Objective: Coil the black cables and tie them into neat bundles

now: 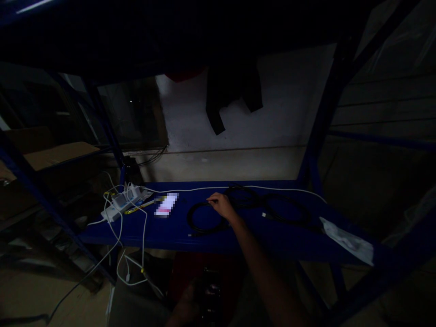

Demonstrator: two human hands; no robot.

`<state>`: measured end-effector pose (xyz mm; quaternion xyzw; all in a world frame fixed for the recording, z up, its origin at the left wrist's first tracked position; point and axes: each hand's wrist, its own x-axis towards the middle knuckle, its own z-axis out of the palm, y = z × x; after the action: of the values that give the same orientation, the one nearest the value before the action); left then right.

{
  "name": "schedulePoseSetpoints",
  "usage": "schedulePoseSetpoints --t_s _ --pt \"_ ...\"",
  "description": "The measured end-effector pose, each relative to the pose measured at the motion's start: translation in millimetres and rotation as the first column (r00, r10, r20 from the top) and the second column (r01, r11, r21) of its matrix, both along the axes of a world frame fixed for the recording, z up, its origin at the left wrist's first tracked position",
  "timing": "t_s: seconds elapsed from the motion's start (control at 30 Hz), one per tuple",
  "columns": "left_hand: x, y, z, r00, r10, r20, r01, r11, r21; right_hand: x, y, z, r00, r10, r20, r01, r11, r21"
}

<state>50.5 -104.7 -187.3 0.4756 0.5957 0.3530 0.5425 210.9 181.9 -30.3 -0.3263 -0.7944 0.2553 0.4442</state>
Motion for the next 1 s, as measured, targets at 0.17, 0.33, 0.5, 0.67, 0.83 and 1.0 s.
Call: schedulePoseSetpoints --t_s 0.17,0.33,0.5,0.67,0.83,1.0 --pt "-2.1 3.5 -9.8 1.0 -0.024 -0.006 0.024 1.0 0.003 0.8 -3.7 2.9 1.0 0.017 0.022 -0.017 1.0 0.005" --pt "-3.7 3.0 -12.0 1.0 -0.003 -0.028 0.003 1.0 0.01 0.7 -6.6 4.9 0.999 0.04 0.035 -0.04 0.999 0.007" --pt "-3.7 1.6 -5.3 0.998 0.012 -0.067 -0.009 0.999 0.042 0.8 -6.7 4.6 0.998 0.045 0.043 -0.045 0.999 0.0" --pt "-3.6 3.2 2.2 0.995 0.032 -0.098 -0.027 0.998 0.053 0.9 -6.6 3.2 0.998 0.047 0.049 -0.047 0.999 -0.012" --pt "-3.3 3.6 4.6 0.994 0.032 -0.102 -0.027 0.998 0.056 0.5 -3.5 1.3 0.998 0.031 0.05 -0.03 0.999 -0.022" --pt "0.0 3.8 7.2 0.995 0.038 -0.097 -0.033 0.998 0.049 0.1 -0.6 -0.4 0.999 -0.004 0.051 0.006 0.999 -0.038"
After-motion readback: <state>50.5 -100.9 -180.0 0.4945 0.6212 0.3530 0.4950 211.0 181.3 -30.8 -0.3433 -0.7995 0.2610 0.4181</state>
